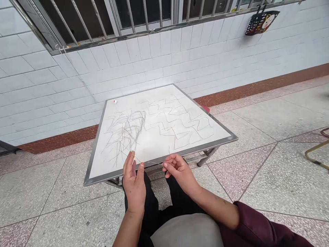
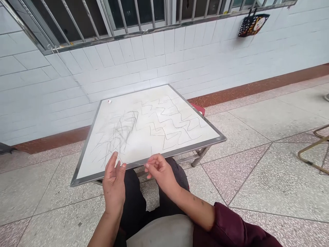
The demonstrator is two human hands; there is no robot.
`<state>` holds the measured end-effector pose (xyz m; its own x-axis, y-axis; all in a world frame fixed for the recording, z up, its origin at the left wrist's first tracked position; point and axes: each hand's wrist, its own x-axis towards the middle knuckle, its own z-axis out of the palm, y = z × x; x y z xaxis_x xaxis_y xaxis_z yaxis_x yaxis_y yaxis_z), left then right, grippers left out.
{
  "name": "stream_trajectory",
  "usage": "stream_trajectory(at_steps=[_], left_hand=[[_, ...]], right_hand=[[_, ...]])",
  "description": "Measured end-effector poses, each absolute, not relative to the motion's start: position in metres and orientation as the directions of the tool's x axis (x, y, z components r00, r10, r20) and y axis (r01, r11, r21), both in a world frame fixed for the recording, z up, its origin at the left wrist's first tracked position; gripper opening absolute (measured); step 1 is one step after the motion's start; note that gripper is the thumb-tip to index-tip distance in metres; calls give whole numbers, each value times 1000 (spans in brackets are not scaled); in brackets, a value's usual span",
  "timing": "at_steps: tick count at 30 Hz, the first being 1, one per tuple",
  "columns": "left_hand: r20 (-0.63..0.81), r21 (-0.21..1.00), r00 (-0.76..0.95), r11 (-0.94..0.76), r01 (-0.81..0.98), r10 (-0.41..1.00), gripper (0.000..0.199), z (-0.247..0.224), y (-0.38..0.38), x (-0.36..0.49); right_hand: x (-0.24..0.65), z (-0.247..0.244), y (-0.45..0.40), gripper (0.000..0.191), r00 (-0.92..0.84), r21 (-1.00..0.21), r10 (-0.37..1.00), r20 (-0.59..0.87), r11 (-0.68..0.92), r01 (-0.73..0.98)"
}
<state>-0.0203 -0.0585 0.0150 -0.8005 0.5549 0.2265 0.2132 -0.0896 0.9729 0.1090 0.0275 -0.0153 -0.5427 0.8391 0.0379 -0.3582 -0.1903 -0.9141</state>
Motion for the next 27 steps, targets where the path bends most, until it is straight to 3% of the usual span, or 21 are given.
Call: stream_trajectory(at_steps=[3,7,14,16,18,20,21,24,27], left_hand=[[138,961,-847,-276,-11,514,52,12,-52,-16],[52,923,-836,-347,-170,547,53,12,-52,-18],[99,938,-839,-331,-101,536,57,17,-57,-23],[152,955,-848,-298,-7,507,59,20,-59,-22],[214,961,-842,-262,89,495,60,22,-62,-21],[265,959,-819,-228,168,509,58,23,-63,-18],[284,956,-806,-215,199,519,56,23,-63,-16],[299,954,-777,-189,233,553,52,23,-62,-12],[253,967,-769,-161,196,588,53,24,-60,-9]], right_hand=[[102,-22,14,26,-531,-919,843,83,-140,-367],[98,-30,5,23,-576,-940,808,128,-87,-330],[105,-41,6,30,-792,-922,611,7,-302,-241],[110,-44,13,33,-749,-929,661,-35,-298,-219],[116,-42,23,35,-554,-973,833,-10,-136,-189],[120,-34,34,33,-323,-985,930,172,156,-78],[121,-27,39,31,-285,-951,911,298,308,-10],[113,-4,47,27,-501,-766,668,550,643,15],[98,10,50,25,-629,-671,481,610,736,-88]])
